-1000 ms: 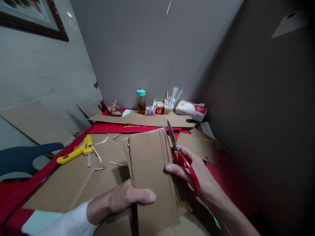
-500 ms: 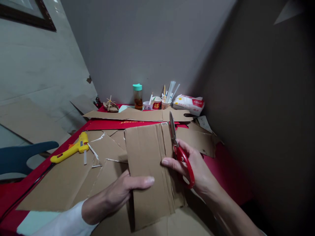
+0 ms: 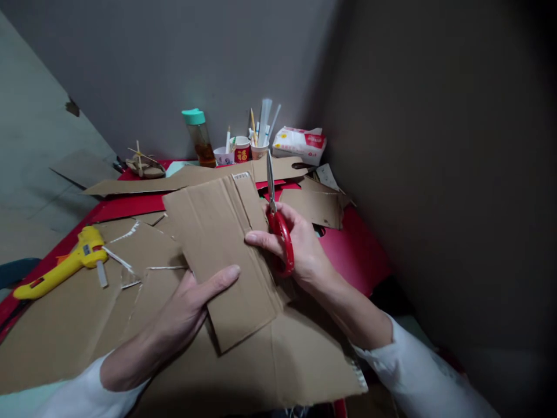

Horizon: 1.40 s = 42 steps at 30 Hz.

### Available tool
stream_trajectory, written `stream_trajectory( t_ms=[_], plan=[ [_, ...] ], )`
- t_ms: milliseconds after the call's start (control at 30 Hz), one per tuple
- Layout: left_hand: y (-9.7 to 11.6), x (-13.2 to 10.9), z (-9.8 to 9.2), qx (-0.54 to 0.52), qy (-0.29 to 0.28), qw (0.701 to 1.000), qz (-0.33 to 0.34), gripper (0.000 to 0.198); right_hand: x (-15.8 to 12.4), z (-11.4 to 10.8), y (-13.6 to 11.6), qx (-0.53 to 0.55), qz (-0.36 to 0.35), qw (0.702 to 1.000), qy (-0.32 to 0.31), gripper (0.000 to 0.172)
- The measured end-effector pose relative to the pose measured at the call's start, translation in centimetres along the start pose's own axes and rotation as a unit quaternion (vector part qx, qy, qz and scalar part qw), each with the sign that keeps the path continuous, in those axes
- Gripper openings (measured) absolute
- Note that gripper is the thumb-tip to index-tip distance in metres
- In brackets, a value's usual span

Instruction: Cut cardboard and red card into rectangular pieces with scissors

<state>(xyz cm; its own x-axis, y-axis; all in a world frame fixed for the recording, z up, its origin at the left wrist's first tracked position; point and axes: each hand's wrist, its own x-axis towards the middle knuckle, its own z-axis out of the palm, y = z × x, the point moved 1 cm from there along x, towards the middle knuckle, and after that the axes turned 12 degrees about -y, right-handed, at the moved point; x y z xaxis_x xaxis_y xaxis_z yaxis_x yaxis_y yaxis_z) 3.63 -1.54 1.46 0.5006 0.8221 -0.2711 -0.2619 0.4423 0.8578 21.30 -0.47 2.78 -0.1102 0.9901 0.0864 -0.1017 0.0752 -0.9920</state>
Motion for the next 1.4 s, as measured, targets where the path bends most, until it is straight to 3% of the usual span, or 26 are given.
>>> stream_trajectory(
  t_ms=[200,367,567,833,933,1067,1233,1400],
  plan=[
    [1.3,0.1,0.1,-0.009,0.041,0.999,0.026,0.068,-0.1,-0.7,0.6,-0.072,-0.04,0.997,0.002,0.034],
    [2.6,0.4,-0.9,-0.067,0.095,0.99,0.075,0.045,0.6,-3.8,0.9,-0.136,-0.009,0.991,0.003,0.038],
    [3.7,0.5,-1.6,-0.09,0.121,0.982,0.113,0.033,1.1,-6.5,-0.2,-0.194,-0.074,0.974,0.096,0.043],
    [4.5,0.0,-2.0,-0.105,0.142,0.973,0.147,0.04,-0.8,-7.2,-4.4,-0.189,-0.168,0.944,0.21,0.026],
    [5.0,0.0,-2.0,-0.123,0.157,0.965,0.169,0.04,-1.2,-6.7,-4.6,-0.106,-0.139,0.973,0.15,0.023],
    [5.7,0.0,-2.4,-0.135,0.18,0.954,0.199,0.036,-1.5,-4.5,-3.9,-0.077,-0.029,0.996,0.022,0.022],
    [6.4,0.0,-3.2,-0.137,0.217,0.941,0.221,0.021,-1.8,-2.3,-3.0,-0.233,0.081,0.958,-0.146,0.029],
    [6.3,0.0,-3.5,-0.125,0.234,0.933,0.242,0.017,-2.4,-1.7,-2.7,-0.282,0.132,0.932,-0.188,0.046]
  ],
)
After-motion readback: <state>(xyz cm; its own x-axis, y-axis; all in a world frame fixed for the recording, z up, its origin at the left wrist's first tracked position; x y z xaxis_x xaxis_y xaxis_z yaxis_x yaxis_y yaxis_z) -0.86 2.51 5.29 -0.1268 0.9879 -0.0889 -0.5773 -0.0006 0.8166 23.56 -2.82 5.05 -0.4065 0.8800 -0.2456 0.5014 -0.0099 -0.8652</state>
